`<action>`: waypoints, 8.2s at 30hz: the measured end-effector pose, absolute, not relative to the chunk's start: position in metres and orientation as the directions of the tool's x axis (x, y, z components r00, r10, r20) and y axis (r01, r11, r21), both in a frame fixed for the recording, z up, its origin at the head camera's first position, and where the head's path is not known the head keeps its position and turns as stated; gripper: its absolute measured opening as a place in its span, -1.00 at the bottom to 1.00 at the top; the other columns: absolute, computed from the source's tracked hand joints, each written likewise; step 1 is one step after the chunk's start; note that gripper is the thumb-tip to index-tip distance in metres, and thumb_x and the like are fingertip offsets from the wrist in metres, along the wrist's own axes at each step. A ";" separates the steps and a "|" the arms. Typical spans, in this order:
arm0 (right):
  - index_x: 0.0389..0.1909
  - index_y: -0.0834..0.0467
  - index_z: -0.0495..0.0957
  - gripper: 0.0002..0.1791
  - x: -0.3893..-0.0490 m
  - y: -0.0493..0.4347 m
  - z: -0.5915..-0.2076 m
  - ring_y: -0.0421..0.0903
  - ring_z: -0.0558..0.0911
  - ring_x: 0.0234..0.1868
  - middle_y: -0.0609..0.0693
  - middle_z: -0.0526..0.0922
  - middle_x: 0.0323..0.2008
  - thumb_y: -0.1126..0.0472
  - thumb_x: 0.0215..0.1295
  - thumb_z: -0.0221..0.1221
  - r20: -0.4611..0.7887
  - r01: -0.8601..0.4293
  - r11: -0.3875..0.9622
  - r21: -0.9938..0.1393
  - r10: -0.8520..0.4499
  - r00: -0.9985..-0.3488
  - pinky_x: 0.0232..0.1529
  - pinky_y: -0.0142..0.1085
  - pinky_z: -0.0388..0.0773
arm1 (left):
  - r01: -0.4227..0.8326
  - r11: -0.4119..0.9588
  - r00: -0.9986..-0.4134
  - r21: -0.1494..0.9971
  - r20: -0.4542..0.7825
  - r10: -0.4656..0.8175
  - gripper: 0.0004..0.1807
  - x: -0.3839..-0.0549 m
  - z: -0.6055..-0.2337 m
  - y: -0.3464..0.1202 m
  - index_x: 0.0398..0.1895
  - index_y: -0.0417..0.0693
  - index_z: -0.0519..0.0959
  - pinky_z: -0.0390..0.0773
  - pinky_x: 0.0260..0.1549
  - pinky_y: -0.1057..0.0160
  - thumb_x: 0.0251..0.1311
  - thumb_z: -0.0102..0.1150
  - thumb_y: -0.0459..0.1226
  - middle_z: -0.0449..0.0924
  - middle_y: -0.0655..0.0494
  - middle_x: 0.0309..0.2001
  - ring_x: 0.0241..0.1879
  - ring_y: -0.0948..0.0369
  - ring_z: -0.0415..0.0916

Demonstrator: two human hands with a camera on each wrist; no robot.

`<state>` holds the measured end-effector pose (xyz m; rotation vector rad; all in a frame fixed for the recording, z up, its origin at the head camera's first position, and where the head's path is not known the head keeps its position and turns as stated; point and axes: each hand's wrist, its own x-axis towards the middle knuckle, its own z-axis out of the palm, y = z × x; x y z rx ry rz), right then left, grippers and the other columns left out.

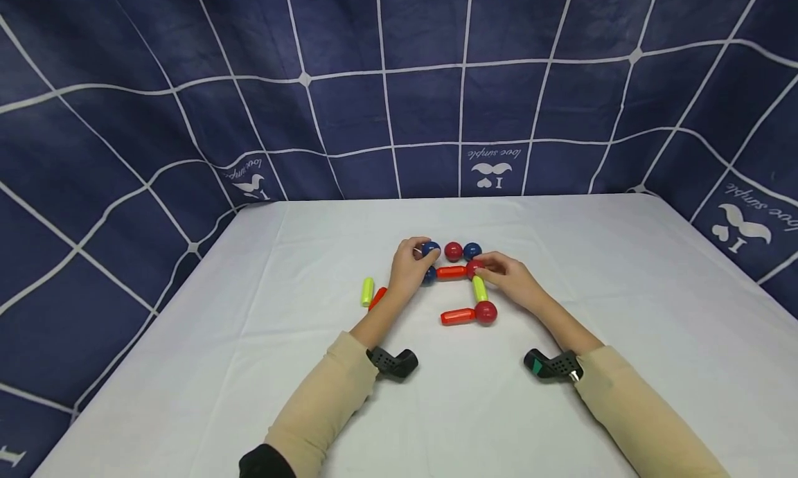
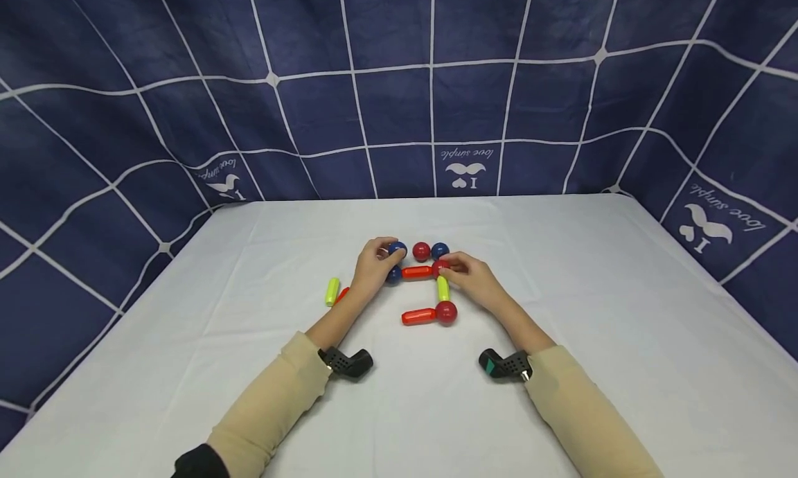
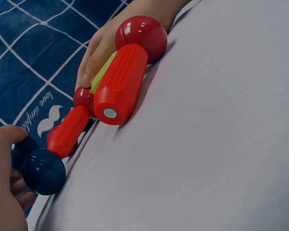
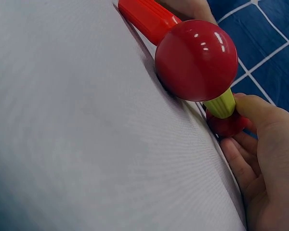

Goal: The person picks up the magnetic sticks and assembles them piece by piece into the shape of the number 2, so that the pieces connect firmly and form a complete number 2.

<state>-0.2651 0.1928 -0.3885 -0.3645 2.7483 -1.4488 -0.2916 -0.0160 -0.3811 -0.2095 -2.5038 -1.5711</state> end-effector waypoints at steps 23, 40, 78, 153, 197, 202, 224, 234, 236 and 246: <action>0.11 0.14 0.39 -0.51 -0.263 0.191 -0.391 0.05 0.48 0.04 0.14 0.51 0.04 -0.04 0.25 0.07 0.092 -0.200 0.545 -0.814 -0.218 -0.972 0.05 -0.09 0.46 | 0.174 0.411 -0.968 0.895 0.079 0.238 -0.68 -0.214 -0.375 -0.058 -0.14 0.04 0.49 0.36 -0.52 0.36 0.03 0.24 -0.11 0.47 0.09 -0.37 -0.45 0.28 0.38; 0.11 0.17 0.38 -0.62 -0.218 0.188 -0.385 0.02 0.43 0.06 0.09 0.46 0.02 0.20 0.28 0.05 0.359 -0.439 0.606 -0.663 -0.257 -0.897 0.09 0.03 0.38 | 0.263 0.405 -0.882 0.876 0.048 0.469 -0.69 -0.215 -0.394 -0.058 -0.08 0.00 0.51 0.33 -0.41 0.44 0.08 0.21 -0.17 0.44 0.12 -0.34 -0.36 0.25 0.33; -0.23 0.04 0.54 -0.79 -0.208 0.170 -0.389 -0.02 0.35 0.05 -0.09 0.53 -0.19 0.07 0.13 0.20 0.240 -0.581 0.644 -0.498 -0.541 -0.806 0.10 0.01 0.19 | 0.353 0.349 -0.780 0.868 0.066 0.622 -0.64 -0.228 -0.386 -0.076 -0.01 -0.16 0.46 0.42 -0.14 0.42 0.05 0.08 -0.34 0.52 -0.05 -0.10 -0.18 0.24 0.39; -0.21 0.03 0.57 -0.76 -0.213 0.172 -0.392 0.08 0.34 0.11 0.05 0.54 -0.07 0.03 0.12 0.21 0.251 -0.542 0.665 -0.514 -0.488 -0.836 0.13 0.09 0.21 | -0.192 0.472 -0.651 0.860 -0.471 0.595 -0.81 -0.209 -0.361 -0.072 -0.52 -0.15 0.44 0.51 -0.64 0.44 0.16 0.05 -0.23 0.56 0.12 -0.71 -0.69 0.32 0.53; -0.20 0.06 0.55 -0.74 -0.216 0.174 -0.389 0.08 0.28 0.12 0.03 0.49 -0.10 0.05 0.11 0.22 0.189 -0.505 0.639 -0.580 -0.498 -0.846 0.13 0.12 0.26 | 0.190 0.554 -0.923 0.811 -0.045 0.382 -0.59 -0.216 -0.369 -0.068 -0.23 -0.09 0.38 0.28 -0.54 0.40 0.02 0.24 -0.02 0.44 0.11 -0.42 -0.50 0.25 0.29; -0.18 0.05 0.55 -0.73 -0.217 0.173 -0.388 0.06 0.29 0.12 0.03 0.49 -0.07 0.05 0.12 0.22 0.181 -0.504 0.635 -0.585 -0.504 -0.845 0.12 0.09 0.29 | 0.243 0.570 -0.903 0.785 -0.032 0.428 -0.48 -0.219 -0.369 -0.067 0.03 -0.03 0.43 0.30 -0.51 0.39 0.03 0.22 0.00 0.53 0.08 -0.06 -0.42 0.22 0.31; -0.16 0.05 0.53 -0.73 -0.216 0.174 -0.386 0.02 0.31 0.09 -0.06 0.51 -0.13 0.05 0.13 0.21 0.191 -0.545 0.627 -0.557 -0.541 -0.819 0.12 0.05 0.29 | 0.374 0.520 -0.820 0.768 0.012 0.573 -0.68 -0.233 -0.381 -0.060 -0.06 0.06 0.51 0.27 -0.48 0.39 0.11 0.15 -0.09 0.37 0.14 -0.42 -0.41 0.25 0.29; -0.04 0.08 0.49 -0.71 -0.226 0.184 -0.369 0.00 0.42 0.07 0.00 0.52 -0.05 0.06 0.27 0.06 0.253 -0.445 0.628 -0.639 -0.375 -0.892 0.09 0.06 0.37 | 0.400 0.526 -0.819 0.750 0.035 0.572 -0.71 -0.235 -0.383 -0.060 -0.08 0.10 0.51 0.31 -0.36 0.37 0.15 0.11 -0.07 0.45 0.17 -0.24 -0.27 0.24 0.32; -0.04 0.14 0.49 -0.71 -0.233 0.187 -0.367 0.02 0.43 0.07 0.05 0.52 -0.05 0.10 0.30 0.03 0.283 -0.416 0.620 -0.666 -0.306 -0.909 0.10 0.05 0.36 | 0.398 0.523 -0.820 0.754 0.037 0.571 -0.72 -0.236 -0.383 -0.059 -0.08 0.11 0.52 0.32 -0.34 0.36 0.14 0.12 -0.07 0.45 0.18 -0.23 -0.25 0.24 0.32; 0.12 0.27 0.33 -0.57 -0.280 0.181 -0.370 0.10 0.37 0.08 0.22 0.34 0.06 0.11 0.33 -0.05 0.218 -0.211 0.554 -0.805 -0.054 -0.974 0.11 -0.04 0.34 | 0.381 0.519 -0.825 0.765 0.029 0.564 -0.73 -0.235 -0.383 -0.061 -0.11 0.11 0.53 0.33 -0.34 0.36 0.14 0.13 -0.08 0.45 0.18 -0.24 -0.26 0.25 0.32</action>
